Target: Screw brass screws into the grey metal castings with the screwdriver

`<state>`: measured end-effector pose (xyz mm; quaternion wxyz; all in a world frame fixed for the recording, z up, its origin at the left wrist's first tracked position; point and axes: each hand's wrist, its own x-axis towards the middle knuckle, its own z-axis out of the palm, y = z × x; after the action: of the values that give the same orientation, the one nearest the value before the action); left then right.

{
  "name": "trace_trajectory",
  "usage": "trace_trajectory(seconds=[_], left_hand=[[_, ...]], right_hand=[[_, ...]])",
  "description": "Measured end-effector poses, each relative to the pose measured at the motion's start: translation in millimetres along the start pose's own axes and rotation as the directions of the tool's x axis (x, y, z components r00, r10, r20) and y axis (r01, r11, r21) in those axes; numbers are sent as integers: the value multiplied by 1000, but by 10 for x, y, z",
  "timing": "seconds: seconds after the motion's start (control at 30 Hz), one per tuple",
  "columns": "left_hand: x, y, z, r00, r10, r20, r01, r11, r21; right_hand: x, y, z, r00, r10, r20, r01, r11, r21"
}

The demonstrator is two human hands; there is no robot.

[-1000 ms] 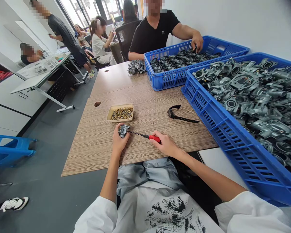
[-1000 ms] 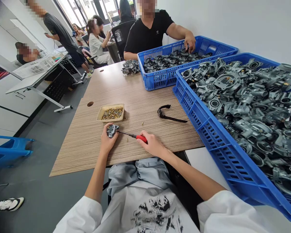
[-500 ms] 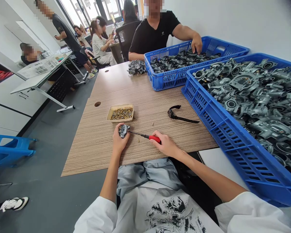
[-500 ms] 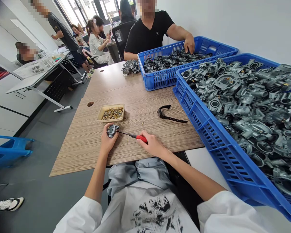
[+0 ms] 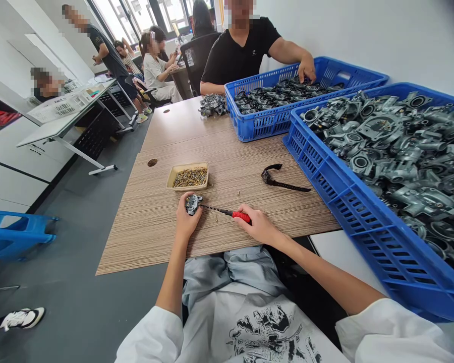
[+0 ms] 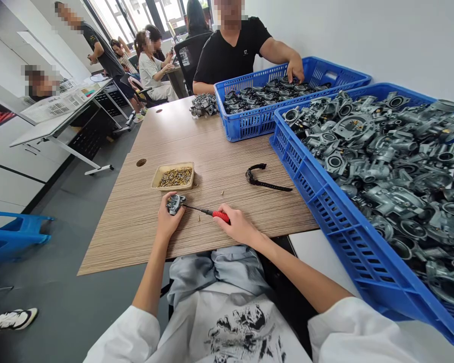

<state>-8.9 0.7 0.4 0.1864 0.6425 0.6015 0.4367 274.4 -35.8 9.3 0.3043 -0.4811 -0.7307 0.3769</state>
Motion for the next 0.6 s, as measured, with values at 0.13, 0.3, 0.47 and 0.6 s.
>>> trace_trajectory(seconds=[0.13,0.3,0.47,0.6], left_hand=[[1,-9,-2,1000,4,0,-4,1000,1],[1,-5,1,1000,4,0,-4,1000,0],[-1,14,-2,1000,-4,-1,4,1000,-2],[0,33,-9,1000,-7,1,7,1000,-2]], right_hand=[[0,4,1,1000,3,-1,-3,1000,-4],[0,-1,-1,1000,0,2,0,1000,4],[0,-6,-6,1000,5,5,-5,1000,2],[5,0,0,1000,-7,-4,7,1000,11]])
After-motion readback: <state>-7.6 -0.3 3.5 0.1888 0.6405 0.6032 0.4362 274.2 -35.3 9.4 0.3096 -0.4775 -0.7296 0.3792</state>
